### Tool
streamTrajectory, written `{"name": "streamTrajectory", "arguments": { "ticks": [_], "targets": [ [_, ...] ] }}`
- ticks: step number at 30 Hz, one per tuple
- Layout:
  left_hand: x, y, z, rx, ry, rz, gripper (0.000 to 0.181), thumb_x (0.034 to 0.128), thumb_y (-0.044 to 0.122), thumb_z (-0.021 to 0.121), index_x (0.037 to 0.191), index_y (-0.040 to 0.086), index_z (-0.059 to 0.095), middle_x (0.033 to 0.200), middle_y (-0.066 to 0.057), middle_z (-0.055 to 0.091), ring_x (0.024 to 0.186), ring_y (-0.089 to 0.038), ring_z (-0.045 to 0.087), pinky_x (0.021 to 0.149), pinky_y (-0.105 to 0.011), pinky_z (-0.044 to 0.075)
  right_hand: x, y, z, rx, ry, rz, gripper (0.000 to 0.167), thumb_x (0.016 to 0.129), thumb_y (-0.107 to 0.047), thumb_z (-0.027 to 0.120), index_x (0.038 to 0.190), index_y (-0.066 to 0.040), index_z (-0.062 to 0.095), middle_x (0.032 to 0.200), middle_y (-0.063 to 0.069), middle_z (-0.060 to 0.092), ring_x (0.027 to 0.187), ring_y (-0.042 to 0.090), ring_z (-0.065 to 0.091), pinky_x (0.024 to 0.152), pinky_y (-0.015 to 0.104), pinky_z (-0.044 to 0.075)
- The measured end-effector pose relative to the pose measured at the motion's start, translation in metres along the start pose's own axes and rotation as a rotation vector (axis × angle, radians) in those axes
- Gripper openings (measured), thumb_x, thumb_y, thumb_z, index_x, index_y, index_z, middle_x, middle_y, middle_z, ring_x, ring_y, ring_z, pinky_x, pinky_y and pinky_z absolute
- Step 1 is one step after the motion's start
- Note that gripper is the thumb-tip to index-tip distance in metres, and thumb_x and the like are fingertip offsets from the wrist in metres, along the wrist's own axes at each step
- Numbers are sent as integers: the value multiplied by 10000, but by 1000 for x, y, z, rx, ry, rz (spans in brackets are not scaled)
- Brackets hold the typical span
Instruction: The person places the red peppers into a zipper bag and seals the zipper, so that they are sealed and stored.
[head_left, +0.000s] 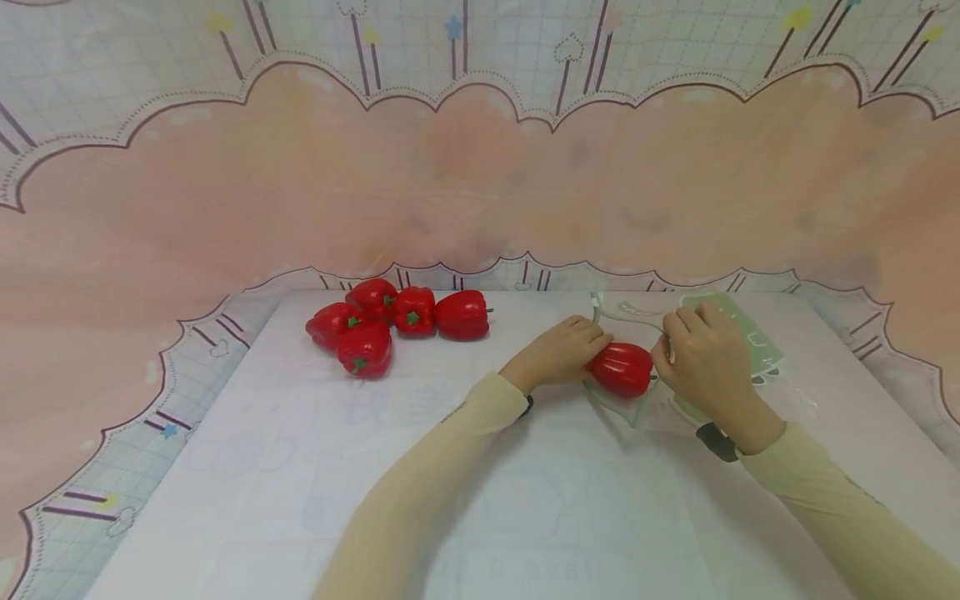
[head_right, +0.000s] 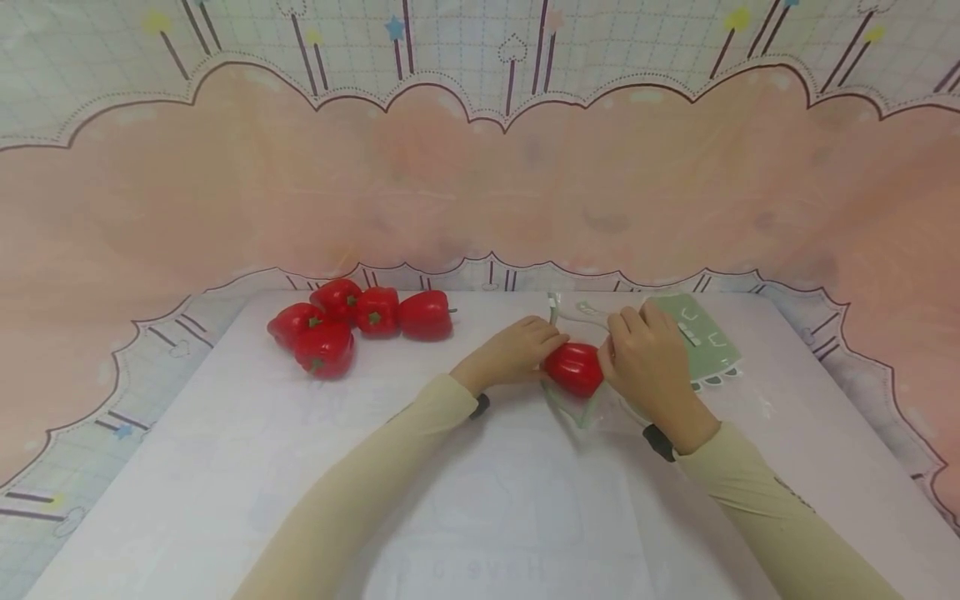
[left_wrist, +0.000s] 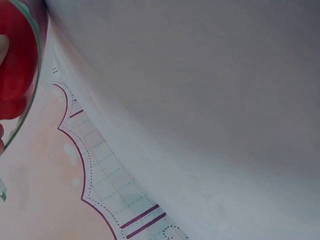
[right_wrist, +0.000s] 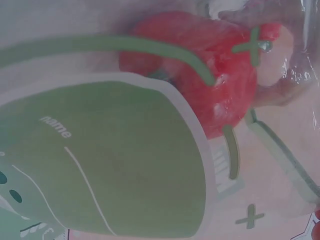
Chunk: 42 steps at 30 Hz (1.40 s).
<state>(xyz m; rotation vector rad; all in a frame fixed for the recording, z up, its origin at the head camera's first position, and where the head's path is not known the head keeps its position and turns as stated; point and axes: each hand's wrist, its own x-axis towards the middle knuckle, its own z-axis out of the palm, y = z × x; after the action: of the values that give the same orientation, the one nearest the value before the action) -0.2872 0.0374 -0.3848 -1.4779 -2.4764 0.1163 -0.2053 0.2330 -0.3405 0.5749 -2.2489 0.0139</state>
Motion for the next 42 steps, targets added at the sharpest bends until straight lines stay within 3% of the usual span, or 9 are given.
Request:
{"name": "streamTrajectory", "arguments": {
  "ticks": [8, 18, 25, 33, 42],
  "targets": [
    [-9, -7, 0, -15, 4, 17, 542, 862, 370, 658, 1329, 137, 514, 1272, 4, 603, 1204, -141, 520, 1097, -259, 362, -1, 1, 1, -4, -3, -5, 126, 719, -62, 620, 721, 36, 540, 625, 172, 556, 650, 304, 450, 529, 351, 394],
    [-29, -19, -10, -74, 33, 28, 548, 859, 327, 668, 1331, 94, 516, 1290, -26, 596, 1220, -169, 521, 1114, -292, 348, -1, 1, 2, -7, 1, -6, 131, 700, -41, 647, 713, 48, 551, 633, 184, 572, 640, 300, 451, 546, 355, 395],
    [-55, -30, -26, -70, 60, 6, 609, 834, 332, 693, 1355, 91, 490, 1300, -37, 592, 1213, -185, 532, 1107, -312, 362, -1, 1, 1, -4, 9, -11, 120, 705, -40, 633, 711, 48, 551, 635, 187, 576, 641, 304, 449, 562, 361, 391],
    [-87, -43, -38, -57, 44, -28, 642, 829, 373, 690, 1362, 87, 476, 1291, -47, 591, 1206, -205, 529, 1093, -341, 383, -2, 2, 1, 0, 9, -17, 109, 705, -31, 620, 725, 51, 552, 625, 184, 566, 646, 309, 450, 573, 365, 394],
    [-120, -55, -50, -60, 43, -105, 698, 778, 363, 744, 1367, 104, 474, 1302, -61, 582, 1213, -222, 525, 1075, -376, 405, -1, 2, 0, -20, 1, -20, 119, 703, -36, 635, 721, 51, 557, 628, 186, 575, 642, 308, 458, 577, 362, 407]
  ]
}}
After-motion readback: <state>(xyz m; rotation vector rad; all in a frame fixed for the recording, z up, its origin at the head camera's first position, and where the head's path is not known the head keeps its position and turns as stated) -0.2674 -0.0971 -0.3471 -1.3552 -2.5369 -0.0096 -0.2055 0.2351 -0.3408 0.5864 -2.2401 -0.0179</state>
